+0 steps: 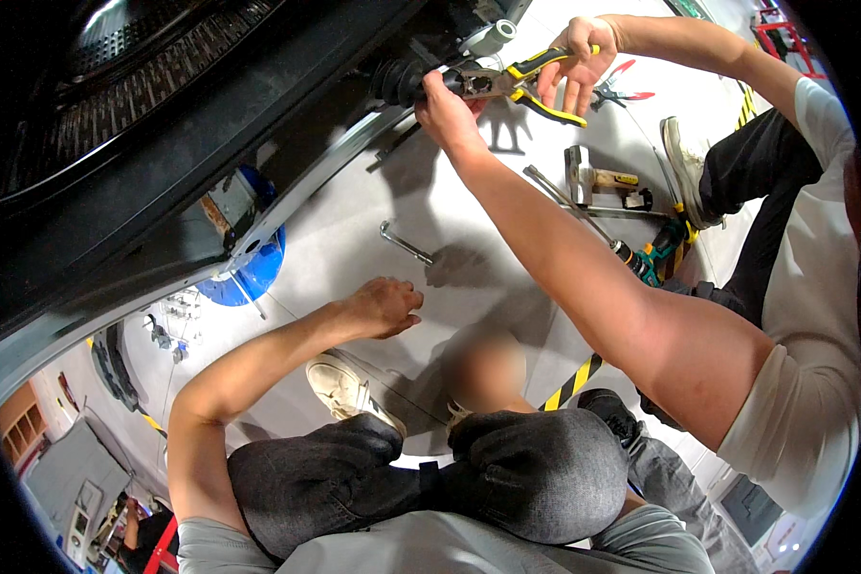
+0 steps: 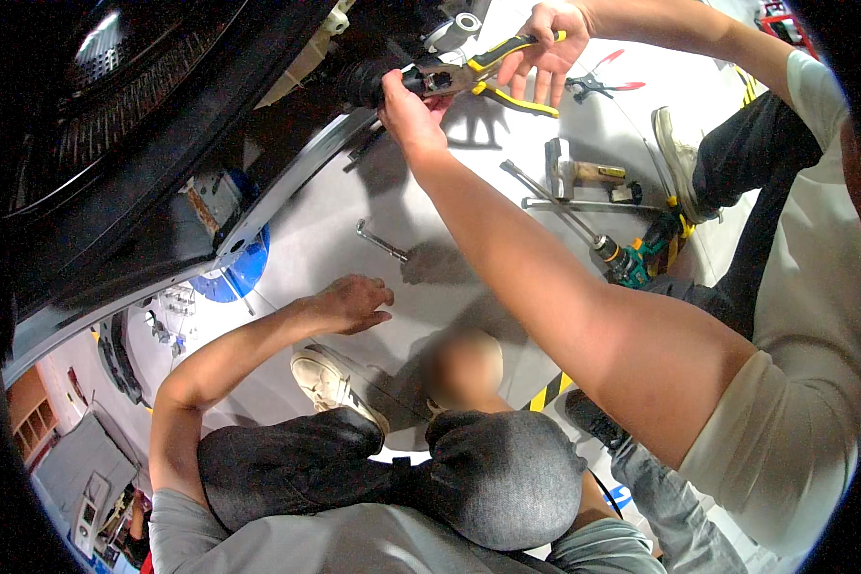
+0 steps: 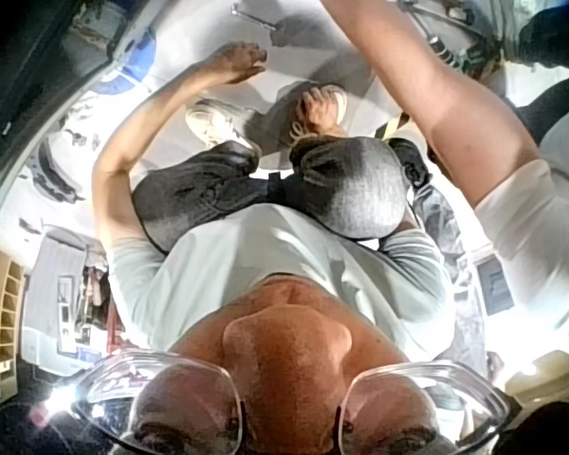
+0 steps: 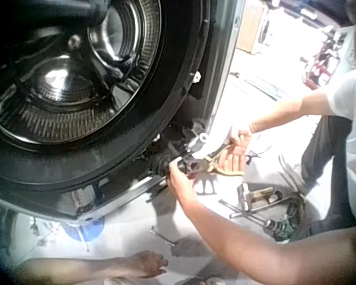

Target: The person attaches a hose and plastic component to a washing machine assembly, using pliers to secure a metal clamp, while another person assists by holding the component.

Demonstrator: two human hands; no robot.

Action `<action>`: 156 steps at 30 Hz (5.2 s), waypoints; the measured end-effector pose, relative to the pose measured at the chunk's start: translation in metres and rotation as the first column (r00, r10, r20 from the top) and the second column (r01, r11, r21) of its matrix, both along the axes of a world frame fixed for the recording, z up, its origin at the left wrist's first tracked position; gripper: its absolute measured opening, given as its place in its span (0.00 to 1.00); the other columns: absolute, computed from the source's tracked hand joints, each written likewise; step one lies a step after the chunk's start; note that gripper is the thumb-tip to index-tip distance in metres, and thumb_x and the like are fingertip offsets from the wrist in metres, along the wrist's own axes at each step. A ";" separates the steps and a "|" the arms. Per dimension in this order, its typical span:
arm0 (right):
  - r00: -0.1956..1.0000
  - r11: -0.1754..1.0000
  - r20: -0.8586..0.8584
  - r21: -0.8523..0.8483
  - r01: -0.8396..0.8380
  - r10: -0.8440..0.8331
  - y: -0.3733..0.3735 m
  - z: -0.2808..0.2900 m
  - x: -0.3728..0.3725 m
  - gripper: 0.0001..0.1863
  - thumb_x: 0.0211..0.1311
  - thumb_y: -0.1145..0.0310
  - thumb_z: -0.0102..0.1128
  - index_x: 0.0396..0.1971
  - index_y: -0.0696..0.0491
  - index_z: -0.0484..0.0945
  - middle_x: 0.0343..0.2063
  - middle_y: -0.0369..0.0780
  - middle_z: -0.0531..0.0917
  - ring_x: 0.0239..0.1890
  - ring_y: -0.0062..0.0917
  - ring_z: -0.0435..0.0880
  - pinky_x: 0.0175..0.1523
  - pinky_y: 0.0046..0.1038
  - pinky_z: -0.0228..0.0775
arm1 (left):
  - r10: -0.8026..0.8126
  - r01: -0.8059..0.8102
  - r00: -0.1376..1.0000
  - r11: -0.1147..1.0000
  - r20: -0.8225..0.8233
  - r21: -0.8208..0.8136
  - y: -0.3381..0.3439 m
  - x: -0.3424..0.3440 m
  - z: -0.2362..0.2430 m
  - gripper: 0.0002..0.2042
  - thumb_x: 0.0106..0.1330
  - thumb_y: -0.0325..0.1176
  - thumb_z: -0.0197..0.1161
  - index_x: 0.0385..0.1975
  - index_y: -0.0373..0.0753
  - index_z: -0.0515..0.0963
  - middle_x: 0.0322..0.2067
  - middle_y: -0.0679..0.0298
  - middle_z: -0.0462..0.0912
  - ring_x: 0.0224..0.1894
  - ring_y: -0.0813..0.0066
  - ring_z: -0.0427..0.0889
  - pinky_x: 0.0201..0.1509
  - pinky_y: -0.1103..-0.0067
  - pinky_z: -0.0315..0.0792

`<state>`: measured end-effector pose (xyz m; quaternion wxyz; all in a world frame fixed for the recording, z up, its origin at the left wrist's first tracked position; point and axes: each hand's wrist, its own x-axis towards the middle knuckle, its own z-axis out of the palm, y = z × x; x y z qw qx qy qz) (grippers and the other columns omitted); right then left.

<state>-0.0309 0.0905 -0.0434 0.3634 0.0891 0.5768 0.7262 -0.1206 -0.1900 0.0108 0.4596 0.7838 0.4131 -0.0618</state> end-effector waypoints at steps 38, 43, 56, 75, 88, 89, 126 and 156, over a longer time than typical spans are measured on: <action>0.928 0.904 -0.373 -0.397 -0.157 -0.003 -0.004 0.011 0.004 0.08 0.61 0.67 0.53 0.35 0.49 0.81 0.33 0.31 0.80 0.37 0.26 0.77 0.44 0.35 0.64 | -0.018 0.013 0.999 0.994 0.043 0.108 -0.007 -0.003 -0.012 0.15 0.67 0.42 0.62 0.42 0.36 0.79 0.39 0.54 0.81 0.44 0.53 0.82 0.50 0.64 0.75; 0.946 0.897 -0.325 -0.420 -0.135 -0.010 -0.002 0.007 0.005 0.09 0.60 0.66 0.56 0.35 0.52 0.81 0.31 0.35 0.80 0.34 0.30 0.78 0.41 0.36 0.68 | -0.013 0.012 1.000 0.998 0.021 0.058 -0.004 -0.001 -0.008 0.16 0.66 0.41 0.62 0.45 0.36 0.79 0.42 0.53 0.81 0.46 0.52 0.81 0.51 0.64 0.75; 0.964 0.864 -0.264 -0.485 -0.136 0.004 0.010 0.014 -0.005 0.16 0.56 0.62 0.63 0.37 0.60 0.79 0.28 0.46 0.83 0.26 0.39 0.83 0.33 0.39 0.77 | -0.031 0.026 0.997 0.997 -0.070 -0.066 0.002 0.002 0.003 0.15 0.68 0.41 0.60 0.47 0.37 0.78 0.44 0.54 0.81 0.49 0.53 0.80 0.54 0.62 0.73; 0.995 0.855 0.051 -0.517 -0.044 0.081 0.002 0.071 -0.006 0.16 0.52 0.63 0.64 0.25 0.65 0.77 0.17 0.49 0.80 0.13 0.37 0.81 0.10 0.28 0.70 | -0.032 0.031 0.997 0.999 -0.069 -0.022 -0.003 0.003 -0.005 0.15 0.68 0.42 0.60 0.46 0.38 0.78 0.43 0.54 0.80 0.49 0.53 0.79 0.55 0.63 0.73; 0.909 0.507 -0.389 -0.819 -0.267 -0.149 0.047 0.002 0.036 0.09 0.59 0.69 0.55 0.36 0.55 0.79 0.33 0.41 0.83 0.13 0.35 0.80 0.16 0.32 0.72 | -0.068 0.069 0.996 0.998 -0.058 0.005 0.006 0.013 0.000 0.15 0.71 0.44 0.56 0.42 0.37 0.78 0.40 0.55 0.81 0.48 0.56 0.80 0.54 0.65 0.73; 0.978 0.728 -0.188 -0.657 -0.195 0.092 0.011 0.026 0.005 0.09 0.59 0.69 0.55 0.37 0.55 0.79 0.33 0.40 0.83 0.14 0.34 0.80 0.15 0.30 0.72 | -0.046 0.045 0.995 0.999 -0.091 -0.016 -0.004 -0.002 0.000 0.15 0.71 0.44 0.56 0.42 0.37 0.78 0.40 0.55 0.80 0.48 0.56 0.81 0.54 0.65 0.73; 0.957 0.964 0.279 -0.264 0.001 0.075 -0.020 0.094 -0.005 0.36 0.60 0.44 0.58 0.51 0.66 0.70 0.31 0.57 0.83 0.12 0.41 0.82 0.12 0.31 0.76 | 0.001 -0.001 1.000 1.000 0.006 0.015 -0.003 0.001 -0.002 0.14 0.69 0.41 0.59 0.43 0.36 0.79 0.40 0.53 0.81 0.47 0.51 0.80 0.52 0.62 0.74; 0.653 0.358 -0.445 -0.893 -0.272 -0.613 -0.005 0.080 0.028 0.13 0.61 0.69 0.56 0.45 0.53 0.74 0.36 0.35 0.79 0.42 0.29 0.78 0.52 0.30 0.70 | 0.032 -0.032 0.999 0.999 0.012 -0.019 -0.002 -0.001 0.002 0.14 0.66 0.40 0.62 0.42 0.36 0.79 0.39 0.52 0.81 0.45 0.49 0.80 0.49 0.60 0.74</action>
